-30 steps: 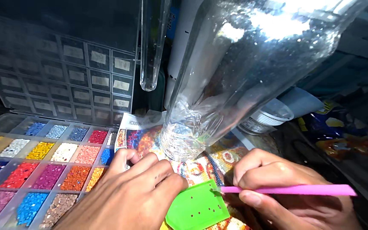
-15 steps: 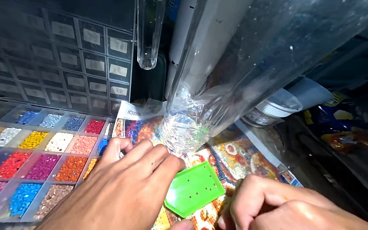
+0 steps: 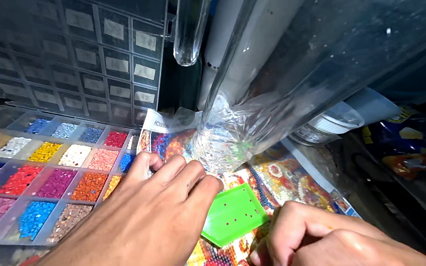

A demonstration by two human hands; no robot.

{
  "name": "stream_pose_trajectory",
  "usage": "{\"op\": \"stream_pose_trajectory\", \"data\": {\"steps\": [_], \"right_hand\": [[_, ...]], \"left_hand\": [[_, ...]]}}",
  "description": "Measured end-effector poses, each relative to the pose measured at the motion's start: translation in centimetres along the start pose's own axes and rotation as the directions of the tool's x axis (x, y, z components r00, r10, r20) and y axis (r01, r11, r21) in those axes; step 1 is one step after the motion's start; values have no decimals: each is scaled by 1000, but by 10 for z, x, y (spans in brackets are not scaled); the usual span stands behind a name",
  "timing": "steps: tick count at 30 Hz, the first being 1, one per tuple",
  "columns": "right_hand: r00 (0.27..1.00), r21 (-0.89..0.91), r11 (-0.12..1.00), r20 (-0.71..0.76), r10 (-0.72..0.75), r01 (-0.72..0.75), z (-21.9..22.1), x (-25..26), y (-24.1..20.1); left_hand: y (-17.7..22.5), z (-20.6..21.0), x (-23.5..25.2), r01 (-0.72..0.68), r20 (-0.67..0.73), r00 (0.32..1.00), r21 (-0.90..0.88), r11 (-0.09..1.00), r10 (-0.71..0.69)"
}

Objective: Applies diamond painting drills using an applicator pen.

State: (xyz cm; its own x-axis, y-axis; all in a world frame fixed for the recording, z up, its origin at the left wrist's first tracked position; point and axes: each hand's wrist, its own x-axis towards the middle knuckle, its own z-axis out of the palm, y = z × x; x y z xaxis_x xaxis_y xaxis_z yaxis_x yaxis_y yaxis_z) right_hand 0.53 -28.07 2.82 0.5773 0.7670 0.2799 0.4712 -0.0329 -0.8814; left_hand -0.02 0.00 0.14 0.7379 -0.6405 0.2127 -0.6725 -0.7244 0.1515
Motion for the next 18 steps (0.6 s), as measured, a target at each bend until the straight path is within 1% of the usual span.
{"op": "stream_pose_trajectory", "data": {"steps": [2, 5, 11, 14, 18], "right_hand": [[1000, 6, 1000, 3, 4, -4, 0, 0, -1], [1000, 3, 1000, 5, 4, -4, 0, 1, -2], [1000, -3, 1000, 18, 11, -11, 2, 1, -3], [999, 1, 999, 38, 37, -38, 4, 1, -5], [999, -7, 1000, 45, 29, -29, 5, 2, -5]], "left_hand": [[-1, -1, 1, -13, 5, 1000, -7, 1000, 13], [-1, -4, 1, -22, 47, 999, -18, 1000, 22], [-2, -3, 0, -42, 55, 998, -13, 999, 43], [-2, -3, 1, -50, 32, 998, -17, 999, 51], [0, -4, 2, -41, 34, 999, -6, 999, 41]]}}
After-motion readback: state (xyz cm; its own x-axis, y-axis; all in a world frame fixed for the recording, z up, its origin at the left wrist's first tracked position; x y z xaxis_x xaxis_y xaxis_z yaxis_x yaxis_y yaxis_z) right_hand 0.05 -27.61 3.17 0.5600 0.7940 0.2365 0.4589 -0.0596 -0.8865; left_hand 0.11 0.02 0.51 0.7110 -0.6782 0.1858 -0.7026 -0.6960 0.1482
